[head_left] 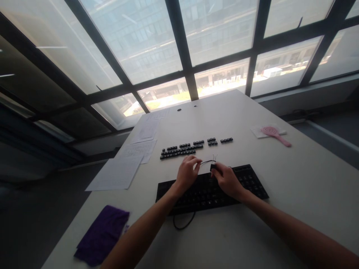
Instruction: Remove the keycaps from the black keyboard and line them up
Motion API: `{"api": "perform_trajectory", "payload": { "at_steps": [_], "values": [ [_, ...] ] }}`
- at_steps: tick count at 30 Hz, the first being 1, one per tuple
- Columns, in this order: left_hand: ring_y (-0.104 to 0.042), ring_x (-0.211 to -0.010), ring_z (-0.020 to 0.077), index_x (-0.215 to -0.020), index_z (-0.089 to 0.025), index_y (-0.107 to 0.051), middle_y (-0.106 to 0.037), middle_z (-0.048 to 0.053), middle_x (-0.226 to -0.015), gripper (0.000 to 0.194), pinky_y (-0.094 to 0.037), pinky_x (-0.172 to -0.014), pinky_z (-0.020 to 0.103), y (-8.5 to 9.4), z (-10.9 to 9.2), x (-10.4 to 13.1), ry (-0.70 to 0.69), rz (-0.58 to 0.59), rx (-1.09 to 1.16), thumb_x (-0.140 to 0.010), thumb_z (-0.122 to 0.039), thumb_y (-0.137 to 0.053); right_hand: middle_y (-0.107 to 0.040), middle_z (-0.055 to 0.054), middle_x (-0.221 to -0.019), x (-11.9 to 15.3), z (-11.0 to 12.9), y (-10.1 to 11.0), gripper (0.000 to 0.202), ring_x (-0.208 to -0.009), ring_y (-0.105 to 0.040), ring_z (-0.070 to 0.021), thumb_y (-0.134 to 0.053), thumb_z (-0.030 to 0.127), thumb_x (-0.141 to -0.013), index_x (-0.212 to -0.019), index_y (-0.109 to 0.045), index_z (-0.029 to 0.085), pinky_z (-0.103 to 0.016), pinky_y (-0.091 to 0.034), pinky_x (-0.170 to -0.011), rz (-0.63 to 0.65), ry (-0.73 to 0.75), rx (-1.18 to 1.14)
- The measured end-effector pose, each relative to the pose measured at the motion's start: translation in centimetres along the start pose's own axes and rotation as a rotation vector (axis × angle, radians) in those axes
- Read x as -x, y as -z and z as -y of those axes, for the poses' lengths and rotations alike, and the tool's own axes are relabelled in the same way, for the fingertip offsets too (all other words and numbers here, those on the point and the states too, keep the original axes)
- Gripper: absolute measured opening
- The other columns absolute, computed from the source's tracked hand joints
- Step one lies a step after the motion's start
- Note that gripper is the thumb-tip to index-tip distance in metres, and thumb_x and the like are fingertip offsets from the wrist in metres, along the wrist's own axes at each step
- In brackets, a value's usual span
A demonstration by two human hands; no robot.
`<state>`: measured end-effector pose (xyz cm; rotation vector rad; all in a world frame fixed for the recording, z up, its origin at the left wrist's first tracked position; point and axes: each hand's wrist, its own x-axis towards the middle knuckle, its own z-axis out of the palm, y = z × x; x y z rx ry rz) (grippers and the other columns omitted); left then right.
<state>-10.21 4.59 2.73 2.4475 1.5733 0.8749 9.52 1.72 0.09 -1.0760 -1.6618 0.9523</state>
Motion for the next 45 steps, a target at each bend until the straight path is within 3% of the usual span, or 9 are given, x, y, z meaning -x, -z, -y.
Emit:
{"api": "perform_trajectory", "payload": {
  "at_steps": [5, 9, 14, 18, 26, 32, 35, 40, 45],
  "values": [
    [-0.057, -0.088, 0.0214, -0.091, -0.022, -0.070, -0.066, 0.005, -0.088, 0.016, -0.047, -0.082, 0.034, -1.8, -3.3, 4.0, 0.063, 0.099, 0.095, -0.092, -0.017, -0.055, -0.061, 0.000, -0.071, 0.3, -0.6, 0.2, 0.015, -0.065, -0.054, -0.0165, -0.049, 0.020, -0.093, -0.078, -0.053, 0.021, -0.028, -0.039, -0.062, 0.133, 0.077, 0.125],
    [-0.055, -0.087, 0.0217, -0.083, -0.020, -0.067, -0.065, 0.005, -0.088, 0.016, -0.046, -0.080, 0.034, -2.5, -3.5, 4.7, 0.095, 0.115, 0.094, -0.089, -0.013, -0.054, -0.061, -0.004, -0.080, 0.9, -0.6, 0.3, 0.016, -0.074, -0.054, -0.0184, -0.049, 0.017, -0.094, -0.079, -0.053, 0.020, -0.029, -0.040, -0.068, 0.221, 0.229, 0.262],
    [-0.055, -0.090, 0.0210, -0.085, -0.020, -0.066, -0.065, 0.004, -0.090, 0.019, -0.046, -0.083, 0.034, -1.8, -3.5, 4.8, 0.047, 0.149, 0.193, -0.081, -0.005, -0.055, -0.061, -0.006, -0.080, 1.7, -0.8, 0.1, 0.018, -0.076, -0.053, -0.0200, -0.044, 0.012, -0.095, -0.083, -0.056, 0.020, -0.031, -0.039, -0.071, 0.224, 0.403, 0.394],
    [-0.056, -0.096, 0.0223, -0.089, -0.019, -0.066, -0.064, 0.005, -0.099, 0.016, -0.045, -0.092, 0.037, -1.4, -3.6, 4.8, -0.060, 0.241, 0.242, -0.075, -0.013, -0.069, -0.061, -0.003, -0.076, 1.9, -1.3, -0.2, 0.020, -0.070, -0.054, -0.0171, -0.045, 0.014, -0.094, -0.077, -0.053, 0.020, -0.028, -0.039, -0.066, 0.129, 0.259, 0.246],
    [-0.060, -0.096, 0.0208, -0.096, -0.022, -0.072, -0.066, 0.005, -0.098, 0.014, -0.049, -0.090, 0.035, -2.6, -2.9, 5.0, 0.022, 0.198, 0.368, -0.082, -0.024, -0.074, -0.063, 0.000, -0.066, 1.3, -1.4, 0.5, 0.018, -0.061, -0.057, -0.0157, -0.051, 0.021, -0.090, -0.073, -0.056, 0.020, -0.025, -0.041, -0.058, 0.058, -0.010, 0.038],
    [-0.064, -0.090, 0.0194, -0.107, -0.023, -0.068, -0.069, 0.004, -0.097, 0.025, -0.052, -0.085, 0.032, -2.1, -3.0, 5.4, 0.077, 0.061, 0.382, -0.083, -0.022, -0.073, -0.068, -0.001, -0.074, 1.4, -0.9, 0.4, 0.017, -0.069, -0.062, -0.0174, -0.051, 0.029, -0.094, -0.083, -0.059, 0.020, -0.026, -0.044, -0.065, 0.012, -0.009, 0.004],
    [-0.064, -0.087, 0.0184, -0.104, -0.021, -0.066, -0.068, 0.003, -0.094, 0.020, -0.053, -0.083, 0.031, -2.1, -3.2, 5.7, 0.048, 0.006, 0.361, -0.084, -0.022, -0.071, -0.069, 0.000, -0.075, 1.4, -0.9, 0.2, 0.015, -0.070, -0.064, -0.0174, -0.048, 0.030, -0.096, -0.089, -0.058, 0.021, -0.026, -0.045, -0.066, 0.046, -0.026, -0.012],
    [-0.062, -0.097, 0.0189, -0.106, -0.020, -0.066, -0.062, 0.009, -0.107, 0.017, -0.054, -0.085, 0.032, -2.4, -3.3, 6.0, -0.091, 0.029, 0.318, -0.096, -0.022, -0.052, -0.063, 0.001, -0.070, 1.3, -1.1, 0.3, 0.016, -0.064, -0.056, -0.0152, -0.051, 0.030, -0.094, -0.081, -0.054, 0.020, -0.026, -0.042, -0.062, 0.050, 0.023, -0.002],
    [-0.062, -0.098, 0.0208, -0.108, -0.021, -0.068, -0.063, 0.008, -0.107, 0.021, -0.055, -0.087, 0.036, -2.4, -3.2, 6.1, -0.052, 0.092, 0.295, -0.097, -0.028, -0.052, -0.061, 0.000, -0.070, 1.5, -1.0, 0.5, 0.018, -0.066, -0.055, -0.0157, -0.050, 0.028, -0.095, -0.078, -0.054, 0.020, -0.027, -0.043, -0.064, 0.045, 0.059, -0.021]
  ]
}}
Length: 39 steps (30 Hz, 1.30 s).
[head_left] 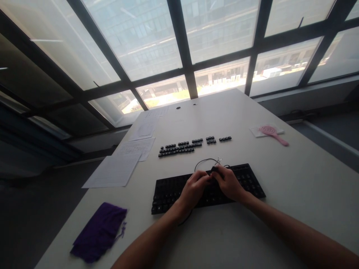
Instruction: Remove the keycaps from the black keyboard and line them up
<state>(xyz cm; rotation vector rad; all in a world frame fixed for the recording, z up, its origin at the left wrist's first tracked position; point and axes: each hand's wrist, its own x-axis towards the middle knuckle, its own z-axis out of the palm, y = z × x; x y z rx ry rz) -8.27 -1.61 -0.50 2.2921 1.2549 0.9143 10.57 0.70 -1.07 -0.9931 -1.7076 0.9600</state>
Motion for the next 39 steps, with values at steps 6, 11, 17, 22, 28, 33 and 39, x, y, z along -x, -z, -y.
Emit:
{"api": "perform_trajectory", "payload": {
  "at_steps": [6, 11, 17, 22, 28, 33, 39],
  "values": [
    [-0.062, -0.092, 0.0196, -0.099, -0.022, -0.070, -0.063, 0.008, -0.099, 0.013, -0.054, -0.081, 0.033, 0.7, -0.8, -0.4, -0.009, -0.077, 0.130, -0.093, -0.028, -0.060, -0.064, -0.001, -0.074, 0.2, 0.1, -0.3, 0.016, -0.068, -0.059, -0.0159, -0.048, 0.024, -0.096, -0.083, -0.056, 0.020, -0.027, -0.044, -0.065, -0.026, -0.002, -0.011],
    [-0.059, -0.081, 0.0157, -0.095, -0.021, -0.069, -0.066, 0.004, -0.096, 0.007, -0.050, -0.076, 0.030, 2.7, 1.4, -4.6, 0.047, -0.090, 0.048, -0.089, -0.022, -0.065, -0.064, -0.001, -0.073, 0.1, 0.0, -0.3, 0.017, -0.067, -0.059, -0.0158, -0.049, 0.025, -0.096, -0.082, -0.058, 0.020, -0.027, -0.043, -0.066, -0.048, -0.019, 0.003],
    [-0.057, -0.090, 0.0212, -0.085, -0.020, -0.071, -0.071, 0.004, -0.088, 0.004, -0.044, -0.087, 0.037, 2.9, 8.1, -10.6, 0.059, -0.065, -0.310, -0.083, -0.023, -0.072, -0.064, -0.001, -0.072, 0.0, 0.1, -0.1, 0.019, -0.066, -0.059, -0.0160, -0.049, 0.026, -0.096, -0.080, -0.057, 0.020, -0.028, -0.044, -0.066, -0.031, -0.027, -0.001],
    [-0.055, -0.093, 0.0247, -0.084, -0.021, -0.074, -0.073, 0.005, -0.088, 0.004, -0.040, -0.091, 0.040, 2.2, 10.1, -11.9, 0.052, -0.018, -0.407, -0.081, -0.023, -0.074, -0.063, -0.001, -0.070, 0.0, 0.3, 0.0, 0.020, -0.065, -0.058, -0.0161, -0.048, 0.027, -0.096, -0.079, -0.057, 0.020, -0.028, -0.044, -0.065, -0.024, -0.032, -0.007],
    [-0.053, -0.097, 0.0257, -0.080, -0.024, -0.075, -0.072, 0.004, -0.099, 0.001, -0.039, -0.092, 0.043, 2.5, 10.7, -12.1, 0.084, -0.082, -0.425, -0.079, -0.024, -0.076, -0.066, -0.002, -0.071, -0.1, 0.3, 0.0, 0.022, -0.066, -0.060, -0.0171, -0.050, 0.029, -0.095, -0.077, -0.059, 0.020, -0.029, -0.045, -0.066, -0.051, -0.073, -0.047],
    [-0.053, -0.097, 0.0248, -0.080, -0.023, -0.075, -0.070, 0.004, -0.099, 0.006, -0.041, -0.094, 0.042, 3.3, 10.2, -12.2, 0.120, -0.114, -0.407, -0.076, -0.023, -0.079, -0.069, -0.005, -0.077, -0.3, -0.2, 0.3, 0.027, -0.070, -0.063, -0.0196, -0.049, 0.035, -0.097, -0.080, -0.062, 0.019, -0.031, -0.048, -0.070, -0.200, -0.126, -0.177],
    [-0.056, -0.096, 0.0227, -0.087, -0.021, -0.072, -0.068, 0.006, -0.099, 0.007, -0.043, -0.093, 0.040, 3.8, 5.3, -10.0, 0.061, -0.173, -0.322, -0.087, -0.025, -0.067, -0.066, -0.004, -0.074, 0.0, -0.4, 1.7, 0.022, -0.069, -0.060, -0.0188, -0.050, 0.032, -0.096, -0.080, -0.059, 0.019, -0.030, -0.046, -0.069, -0.172, -0.079, -0.030]
  ]
}}
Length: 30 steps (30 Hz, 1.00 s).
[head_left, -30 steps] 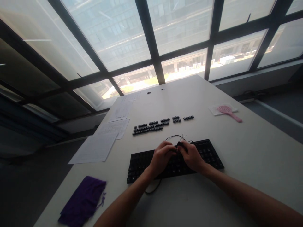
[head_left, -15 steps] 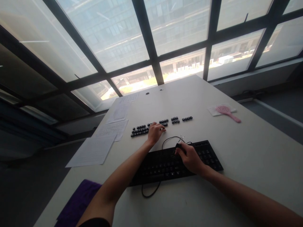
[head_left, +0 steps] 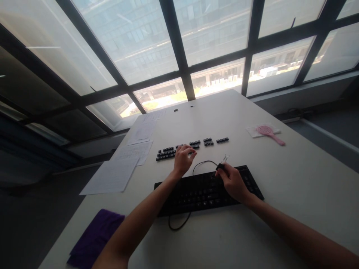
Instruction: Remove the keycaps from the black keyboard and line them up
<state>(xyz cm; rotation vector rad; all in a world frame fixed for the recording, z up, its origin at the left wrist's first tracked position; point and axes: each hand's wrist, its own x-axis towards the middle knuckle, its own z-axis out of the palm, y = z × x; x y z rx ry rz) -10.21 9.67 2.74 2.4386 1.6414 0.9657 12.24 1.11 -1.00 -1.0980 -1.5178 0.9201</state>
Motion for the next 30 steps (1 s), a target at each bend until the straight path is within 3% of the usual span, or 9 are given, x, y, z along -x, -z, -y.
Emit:
{"api": "perform_trajectory", "payload": {
  "at_steps": [4, 7, 12, 17, 19, 26, 30],
  "values": [
    [-0.058, -0.090, 0.0214, -0.094, -0.022, -0.070, -0.069, 0.004, -0.092, 0.014, -0.046, -0.086, 0.037, 0.3, -4.5, 4.6, -0.025, 0.146, 0.151, -0.094, -0.022, -0.055, -0.064, -0.002, -0.074, 0.3, -0.1, 0.1, 0.016, -0.067, -0.057, -0.0177, -0.048, 0.023, -0.094, -0.081, -0.056, 0.020, -0.029, -0.043, -0.066, 0.120, 0.061, 0.116],
    [-0.059, -0.091, 0.0208, -0.097, -0.022, -0.068, -0.068, 0.004, -0.093, 0.018, -0.047, -0.087, 0.035, -0.4, -6.4, 7.7, -0.006, 0.235, 0.235, -0.091, -0.014, -0.053, -0.062, -0.002, -0.075, 0.3, -0.1, -0.1, 0.014, -0.068, -0.056, -0.0181, -0.047, 0.020, -0.094, -0.081, -0.055, 0.021, -0.029, -0.042, -0.065, 0.190, 0.105, 0.186],
    [-0.059, -0.090, 0.0207, -0.095, -0.020, -0.067, -0.065, 0.005, -0.091, 0.021, -0.047, -0.087, 0.034, -1.5, -6.6, 9.4, 0.028, 0.223, 0.263, -0.087, -0.008, -0.051, -0.063, -0.005, -0.081, 0.2, 0.4, 0.2, 0.013, -0.075, -0.056, -0.0200, -0.047, 0.016, -0.093, -0.082, -0.053, 0.020, -0.030, -0.042, -0.068, 0.297, 0.207, 0.346],
    [-0.057, -0.090, 0.0209, -0.090, -0.019, -0.066, -0.063, 0.006, -0.090, 0.022, -0.047, -0.085, 0.034, -1.1, -6.8, 9.3, 0.010, 0.229, 0.251, -0.084, -0.006, -0.050, -0.063, -0.008, -0.082, 0.5, 0.4, 0.6, 0.024, -0.080, -0.054, -0.0221, -0.039, 0.005, -0.091, -0.087, -0.058, 0.019, -0.033, -0.043, -0.074, 0.435, 0.476, 0.495],
    [-0.057, -0.089, 0.0206, -0.087, -0.019, -0.066, -0.063, 0.006, -0.088, 0.020, -0.047, -0.084, 0.034, -0.9, -7.0, 9.3, -0.002, 0.243, 0.250, -0.083, -0.007, -0.052, -0.063, -0.008, -0.083, 0.6, 0.1, 0.5, 0.028, -0.080, -0.055, -0.0222, -0.038, 0.002, -0.090, -0.091, -0.060, 0.019, -0.033, -0.044, -0.074, 0.436, 0.509, 0.485],
    [-0.058, -0.097, 0.0230, -0.099, -0.020, -0.070, -0.065, 0.007, -0.096, 0.017, -0.047, -0.090, 0.036, -0.8, -6.7, 9.2, -0.003, 0.308, 0.311, -0.083, -0.024, -0.068, -0.066, -0.002, -0.074, 0.6, 0.0, 0.4, 0.017, -0.067, -0.061, -0.0171, -0.046, 0.017, -0.093, -0.082, -0.058, 0.019, -0.027, -0.045, -0.065, 0.218, 0.148, 0.168],
    [-0.059, -0.097, 0.0233, -0.104, -0.021, -0.071, -0.065, 0.007, -0.098, 0.026, -0.048, -0.089, 0.037, -1.0, -6.5, 9.1, 0.029, 0.315, 0.325, -0.080, -0.030, -0.075, -0.067, -0.003, -0.073, 0.6, 1.1, 0.8, 0.017, -0.067, -0.062, -0.0176, -0.049, 0.025, -0.093, -0.080, -0.058, 0.019, -0.027, -0.044, -0.065, 0.138, 0.076, 0.209]
  ]
}}
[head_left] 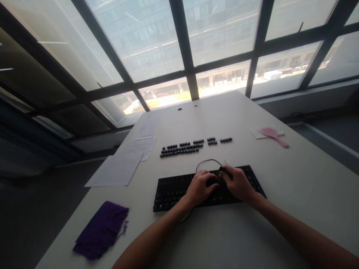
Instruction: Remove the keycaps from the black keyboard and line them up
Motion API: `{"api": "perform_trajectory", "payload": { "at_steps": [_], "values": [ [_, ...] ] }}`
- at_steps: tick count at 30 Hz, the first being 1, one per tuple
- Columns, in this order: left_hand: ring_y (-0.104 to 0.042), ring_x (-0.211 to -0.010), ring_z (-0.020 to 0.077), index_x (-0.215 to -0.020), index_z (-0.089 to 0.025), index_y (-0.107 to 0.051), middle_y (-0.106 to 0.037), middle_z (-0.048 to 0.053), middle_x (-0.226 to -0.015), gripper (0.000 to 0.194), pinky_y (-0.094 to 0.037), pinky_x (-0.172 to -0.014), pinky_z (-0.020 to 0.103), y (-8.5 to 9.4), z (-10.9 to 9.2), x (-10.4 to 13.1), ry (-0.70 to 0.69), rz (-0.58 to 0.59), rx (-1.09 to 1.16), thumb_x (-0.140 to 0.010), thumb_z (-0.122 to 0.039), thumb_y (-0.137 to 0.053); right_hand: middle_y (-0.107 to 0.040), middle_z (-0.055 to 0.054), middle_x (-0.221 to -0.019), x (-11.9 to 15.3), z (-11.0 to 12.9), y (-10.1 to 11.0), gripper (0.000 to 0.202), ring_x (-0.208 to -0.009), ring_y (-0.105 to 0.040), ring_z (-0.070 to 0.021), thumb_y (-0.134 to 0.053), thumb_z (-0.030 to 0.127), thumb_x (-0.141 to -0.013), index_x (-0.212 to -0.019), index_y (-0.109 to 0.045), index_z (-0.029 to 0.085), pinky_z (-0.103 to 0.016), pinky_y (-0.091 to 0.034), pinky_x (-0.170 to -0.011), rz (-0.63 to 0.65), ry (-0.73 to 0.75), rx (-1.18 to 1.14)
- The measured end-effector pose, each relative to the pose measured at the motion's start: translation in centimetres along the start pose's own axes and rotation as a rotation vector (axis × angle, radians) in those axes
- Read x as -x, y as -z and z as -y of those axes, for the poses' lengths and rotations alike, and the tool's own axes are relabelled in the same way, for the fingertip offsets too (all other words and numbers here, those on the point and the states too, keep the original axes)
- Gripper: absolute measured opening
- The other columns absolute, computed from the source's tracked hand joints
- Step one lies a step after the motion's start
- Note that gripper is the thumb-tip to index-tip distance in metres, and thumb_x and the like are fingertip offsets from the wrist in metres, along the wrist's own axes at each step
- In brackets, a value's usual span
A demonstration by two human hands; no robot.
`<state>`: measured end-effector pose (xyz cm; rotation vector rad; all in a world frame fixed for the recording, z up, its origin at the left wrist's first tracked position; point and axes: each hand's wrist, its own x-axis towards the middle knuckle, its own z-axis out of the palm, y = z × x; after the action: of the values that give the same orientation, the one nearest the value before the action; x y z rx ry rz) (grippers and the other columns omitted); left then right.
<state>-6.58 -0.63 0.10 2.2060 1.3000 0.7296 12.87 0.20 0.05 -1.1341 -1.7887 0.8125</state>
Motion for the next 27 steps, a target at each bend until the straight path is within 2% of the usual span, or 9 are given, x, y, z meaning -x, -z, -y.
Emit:
{"api": "perform_trajectory", "payload": {
  "at_steps": [5, 8, 11, 15, 18, 22, 27],
  "values": [
    [-0.059, -0.096, 0.0231, -0.105, -0.022, -0.071, -0.065, 0.006, -0.096, 0.025, -0.048, -0.090, 0.037, 0.0, -0.1, 0.1, -0.004, -0.005, -0.008, -0.081, -0.029, -0.074, -0.067, -0.004, -0.067, 0.2, 0.6, -0.2, 0.023, -0.063, -0.062, -0.0198, -0.051, 0.033, -0.091, -0.074, -0.060, 0.019, -0.028, -0.040, -0.062, -0.087, -0.151, 0.160],
    [-0.059, -0.096, 0.0229, -0.104, -0.022, -0.071, -0.065, 0.006, -0.095, 0.025, -0.048, -0.090, 0.037, -0.1, 0.0, 0.1, -0.006, -0.009, -0.020, -0.081, -0.031, -0.075, -0.068, -0.005, -0.066, 0.3, 0.6, -0.1, 0.027, -0.063, -0.063, -0.0205, -0.053, 0.034, -0.088, -0.067, -0.061, 0.019, -0.028, -0.040, -0.061, -0.080, -0.215, 0.181],
    [-0.059, -0.097, 0.0223, -0.104, -0.022, -0.071, -0.065, 0.005, -0.096, 0.027, -0.047, -0.090, 0.037, -0.2, 0.2, 0.1, -0.009, -0.015, -0.012, -0.080, -0.031, -0.076, -0.069, -0.005, -0.065, 0.5, 0.7, 0.1, 0.030, -0.064, -0.064, -0.0207, -0.054, 0.036, -0.087, -0.064, -0.062, 0.019, -0.028, -0.039, -0.061, -0.071, -0.244, 0.156],
    [-0.058, -0.097, 0.0224, -0.103, -0.021, -0.071, -0.065, 0.005, -0.096, 0.032, -0.048, -0.089, 0.036, -0.3, 0.2, 0.1, -0.016, -0.008, 0.005, -0.075, -0.034, -0.081, -0.067, -0.004, -0.061, 1.3, 1.3, -0.6, 0.033, -0.059, -0.062, -0.0197, -0.054, 0.038, -0.088, -0.061, -0.061, 0.019, -0.028, -0.036, -0.058, -0.138, -0.256, 0.212],
    [-0.057, -0.096, 0.0220, -0.101, -0.020, -0.071, -0.065, 0.005, -0.095, 0.026, -0.047, -0.088, 0.035, -0.2, 0.0, 0.1, -0.033, -0.003, 0.005, -0.078, -0.031, -0.078, -0.065, -0.003, -0.059, 2.0, 1.7, -1.7, 0.034, -0.054, -0.058, -0.0173, -0.054, 0.038, -0.088, -0.060, -0.059, 0.020, -0.027, -0.032, -0.056, -0.188, -0.228, 0.329],
    [-0.057, -0.094, 0.0205, -0.095, -0.020, -0.072, -0.065, 0.005, -0.095, 0.013, -0.047, -0.088, 0.033, -0.2, -0.1, 0.2, -0.056, -0.010, 0.017, -0.082, -0.024, -0.072, -0.063, -0.002, -0.060, 2.4, 1.7, -2.8, 0.033, -0.055, -0.056, -0.0155, -0.052, 0.035, -0.091, -0.061, -0.055, 0.020, -0.027, -0.028, -0.056, -0.210, -0.067, 0.493],
    [-0.058, -0.093, 0.0199, -0.098, -0.021, -0.073, -0.065, 0.005, -0.094, 0.014, -0.047, -0.089, 0.033, -0.5, 0.3, 0.1, -0.040, -0.027, 0.048, -0.085, -0.025, -0.070, -0.059, -0.001, -0.059, 2.2, 1.1, -2.9, 0.035, -0.052, -0.053, -0.0135, -0.051, 0.033, -0.093, -0.060, -0.050, 0.019, -0.027, -0.027, -0.056, -0.254, 0.025, 0.529]
  ]
}}
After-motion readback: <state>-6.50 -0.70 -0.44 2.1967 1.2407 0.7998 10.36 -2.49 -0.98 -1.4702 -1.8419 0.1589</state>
